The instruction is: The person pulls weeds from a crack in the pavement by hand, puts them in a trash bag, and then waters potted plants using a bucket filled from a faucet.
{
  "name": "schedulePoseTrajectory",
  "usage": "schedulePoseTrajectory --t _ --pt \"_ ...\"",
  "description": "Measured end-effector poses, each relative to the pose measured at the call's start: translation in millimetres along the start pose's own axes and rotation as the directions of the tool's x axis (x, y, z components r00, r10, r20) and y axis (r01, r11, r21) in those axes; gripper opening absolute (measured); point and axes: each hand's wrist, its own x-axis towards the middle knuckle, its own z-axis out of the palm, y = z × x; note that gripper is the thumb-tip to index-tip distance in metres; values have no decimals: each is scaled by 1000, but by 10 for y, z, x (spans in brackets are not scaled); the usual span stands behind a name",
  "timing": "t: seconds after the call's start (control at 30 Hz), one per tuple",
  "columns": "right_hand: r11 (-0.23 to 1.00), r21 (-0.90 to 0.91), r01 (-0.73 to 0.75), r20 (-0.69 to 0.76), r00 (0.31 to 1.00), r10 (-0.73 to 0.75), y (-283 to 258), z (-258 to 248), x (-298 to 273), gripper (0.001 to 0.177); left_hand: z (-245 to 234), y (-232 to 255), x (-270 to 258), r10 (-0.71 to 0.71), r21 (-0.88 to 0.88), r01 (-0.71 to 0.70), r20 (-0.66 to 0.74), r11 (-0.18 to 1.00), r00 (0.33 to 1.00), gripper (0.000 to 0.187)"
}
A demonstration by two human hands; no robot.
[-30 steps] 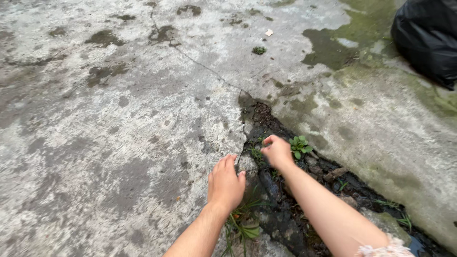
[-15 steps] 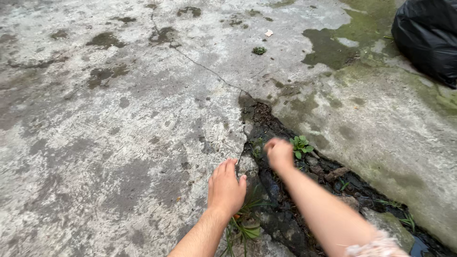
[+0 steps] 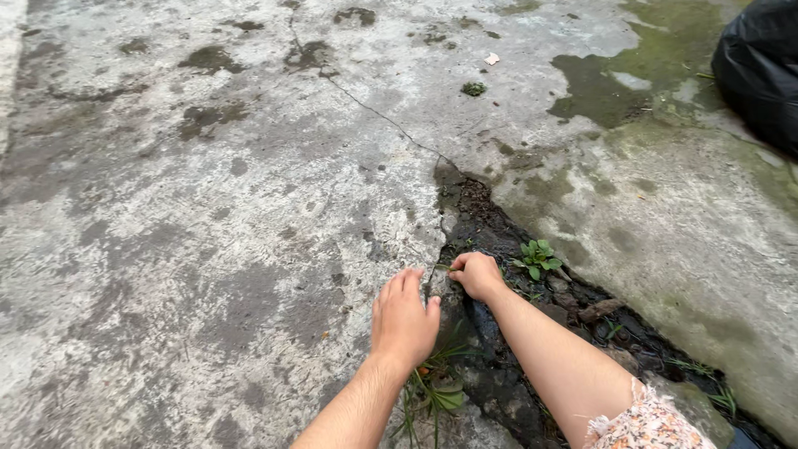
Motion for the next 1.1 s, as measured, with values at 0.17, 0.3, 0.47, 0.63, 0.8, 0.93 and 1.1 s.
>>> schedulePoseTrajectory --t 0.17,0.3,0.47,0.63,0.8,0.93,1.1 --pt "998 6 -62 -56 996 62 53 120 112 19 -109 -24 -70 -36 23 36 36 999 999 55" --pt "972 23 -235 -86 968 236 65 -73 200 15 -143 -106 -63 -29 71 27 32 997 999 56" --pt "976 -31 -215 29 976 216 -280 -816 -301 16 -148 -239 -48 -26 148 16 66 989 998 58" --pt "985 161 -61 301 953 10 -738 -738 -1271 40 59 -346 12 0 92 1 -14 996 1000 51" --pt "960 28 280 167 945 -281 -861 -93 -1931 30 450 -327 -37 101 112 -87 -135 990 986 45" --pt "918 131 374 -94 926 -364 -756 -58 -2275 26 584 -127 -64 128 122 -115 -105 986 986 45" --pt "944 285 164 -211 972 -105 -372 -719 -2529 39 621 241 -90 207 113 -198 -81 974 975 46"
